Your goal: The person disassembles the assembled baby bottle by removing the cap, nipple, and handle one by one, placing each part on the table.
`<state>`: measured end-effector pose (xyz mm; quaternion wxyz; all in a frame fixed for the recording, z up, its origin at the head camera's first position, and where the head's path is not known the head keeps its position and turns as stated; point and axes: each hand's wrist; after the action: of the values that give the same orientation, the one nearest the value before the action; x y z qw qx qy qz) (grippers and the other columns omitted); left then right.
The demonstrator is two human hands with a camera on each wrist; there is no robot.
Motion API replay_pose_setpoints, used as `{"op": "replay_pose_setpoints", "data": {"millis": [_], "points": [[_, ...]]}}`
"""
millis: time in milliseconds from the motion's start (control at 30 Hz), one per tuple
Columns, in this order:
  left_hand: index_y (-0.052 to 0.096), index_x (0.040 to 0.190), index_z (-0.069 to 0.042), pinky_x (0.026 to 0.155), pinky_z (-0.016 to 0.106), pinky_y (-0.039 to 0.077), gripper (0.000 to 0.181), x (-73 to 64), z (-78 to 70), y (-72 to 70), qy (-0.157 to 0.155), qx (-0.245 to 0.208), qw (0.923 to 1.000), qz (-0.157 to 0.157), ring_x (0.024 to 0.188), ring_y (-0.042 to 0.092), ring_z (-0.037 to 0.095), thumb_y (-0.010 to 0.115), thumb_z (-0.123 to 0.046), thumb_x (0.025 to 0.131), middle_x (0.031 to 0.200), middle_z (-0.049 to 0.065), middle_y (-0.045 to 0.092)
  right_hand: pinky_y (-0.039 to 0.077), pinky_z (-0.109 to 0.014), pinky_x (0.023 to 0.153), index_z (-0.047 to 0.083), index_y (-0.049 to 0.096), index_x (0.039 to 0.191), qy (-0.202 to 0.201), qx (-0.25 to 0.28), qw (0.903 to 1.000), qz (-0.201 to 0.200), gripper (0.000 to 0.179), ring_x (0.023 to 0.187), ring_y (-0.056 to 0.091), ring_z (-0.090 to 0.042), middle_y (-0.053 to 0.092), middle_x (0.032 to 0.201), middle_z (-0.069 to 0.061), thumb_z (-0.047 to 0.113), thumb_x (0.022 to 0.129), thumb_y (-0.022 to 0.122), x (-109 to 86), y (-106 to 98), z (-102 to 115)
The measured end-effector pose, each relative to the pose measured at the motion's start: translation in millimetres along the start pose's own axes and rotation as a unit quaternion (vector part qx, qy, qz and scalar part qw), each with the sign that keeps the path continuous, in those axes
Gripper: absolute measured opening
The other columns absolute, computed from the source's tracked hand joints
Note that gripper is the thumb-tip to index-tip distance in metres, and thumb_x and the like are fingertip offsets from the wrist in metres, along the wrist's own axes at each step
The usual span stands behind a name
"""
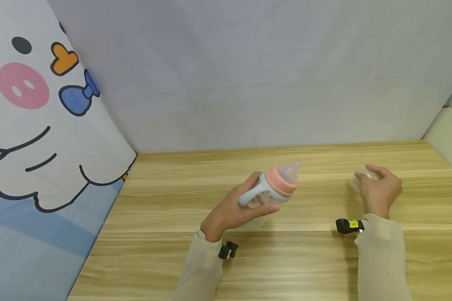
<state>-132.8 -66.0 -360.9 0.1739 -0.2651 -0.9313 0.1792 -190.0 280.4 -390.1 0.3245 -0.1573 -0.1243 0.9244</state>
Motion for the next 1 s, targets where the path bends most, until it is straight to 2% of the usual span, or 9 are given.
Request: {"op": "replay_pose_setpoints", "data": {"millis": [167, 367, 533, 700, 867, 1000], "points": [[0.043, 0.141, -0.029, 0.084, 0.031, 0.056, 0.057, 0.1, 0.2, -0.4, -0.007, 0.002, 1.0000, 0.002, 0.098, 0.064, 0.022, 0.074, -0.028, 0.093, 0.116, -0.002, 0.065, 0.039, -0.037, 0.119, 0.015, 0.063, 0.137, -0.009, -0.015, 0.9998, 0.008, 0.045, 0.147, 0.038, -0.019, 0.045, 0.157, -0.002, 0.017, 0.093, 0.073, 0.9, 1, -2], [0.043, 0.142, -0.030, 0.085, 0.037, 0.058, 0.059, -1.2, -0.8, 1.0, -0.005, 0.005, 1.0000, 0.002, 0.098, 0.064, 0.017, 0.074, -0.027, 0.092, 0.116, -0.002, 0.066, 0.034, -0.035, 0.122, 0.013, 0.063, 0.136, -0.010, -0.022, 0.9995, 0.018, 0.042, 0.151, 0.033, -0.019, 0.043, 0.158, -0.002, 0.018, 0.094, 0.071, 0.6, 0, -6], [0.043, 0.142, -0.029, 0.082, 0.032, 0.057, 0.058, -2.0, 0.1, 2.4, -0.011, -0.003, 0.9999, 0.001, 0.096, 0.064, 0.018, 0.074, -0.026, 0.093, 0.113, -0.001, 0.066, 0.029, -0.036, 0.125, 0.013, 0.064, 0.134, -0.017, -0.029, 0.9992, 0.023, 0.039, 0.153, 0.031, -0.020, 0.045, 0.157, -0.004, 0.020, 0.096, 0.069, 1.1, -1, -10], [0.044, 0.141, -0.031, 0.080, 0.029, 0.057, 0.057, -1.6, 0.5, 2.3, -0.016, -0.007, 0.9998, 0.003, 0.095, 0.064, 0.019, 0.074, -0.026, 0.093, 0.112, -0.001, 0.066, 0.032, -0.038, 0.123, 0.014, 0.066, 0.132, -0.015, -0.029, 0.9993, 0.020, 0.036, 0.151, 0.034, -0.022, 0.045, 0.157, -0.004, 0.021, 0.096, 0.068, 2.4, -1, -10], [0.043, 0.140, -0.031, 0.080, 0.028, 0.056, 0.056, -1.3, -0.1, 0.0, -0.018, -0.005, 0.9998, 0.009, 0.096, 0.063, 0.023, 0.073, -0.029, 0.093, 0.115, 0.006, 0.066, 0.029, -0.038, 0.125, 0.015, 0.070, 0.128, -0.022, -0.023, 0.9994, 0.015, 0.032, 0.150, 0.035, -0.022, 0.045, 0.157, -0.006, 0.018, 0.096, 0.067, 2.6, 3, -11], [0.043, 0.141, -0.031, 0.082, 0.028, 0.056, 0.057, -0.8, -1.0, -0.2, -0.017, -0.001, 0.9998, 0.008, 0.097, 0.063, 0.018, 0.073, -0.029, 0.093, 0.114, 0.003, 0.066, 0.031, -0.038, 0.124, 0.015, 0.071, 0.126, -0.029, -0.025, 0.9992, 0.007, 0.030, 0.148, 0.039, -0.024, 0.048, 0.155, -0.008, 0.017, 0.096, 0.067, 2.7, 4, -10]]}}
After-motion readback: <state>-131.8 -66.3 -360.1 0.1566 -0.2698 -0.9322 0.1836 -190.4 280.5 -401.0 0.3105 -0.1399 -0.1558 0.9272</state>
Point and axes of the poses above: each hand's wrist, its own x-axis towards the middle knuckle, its own y-axis out of the palm, z = x × y
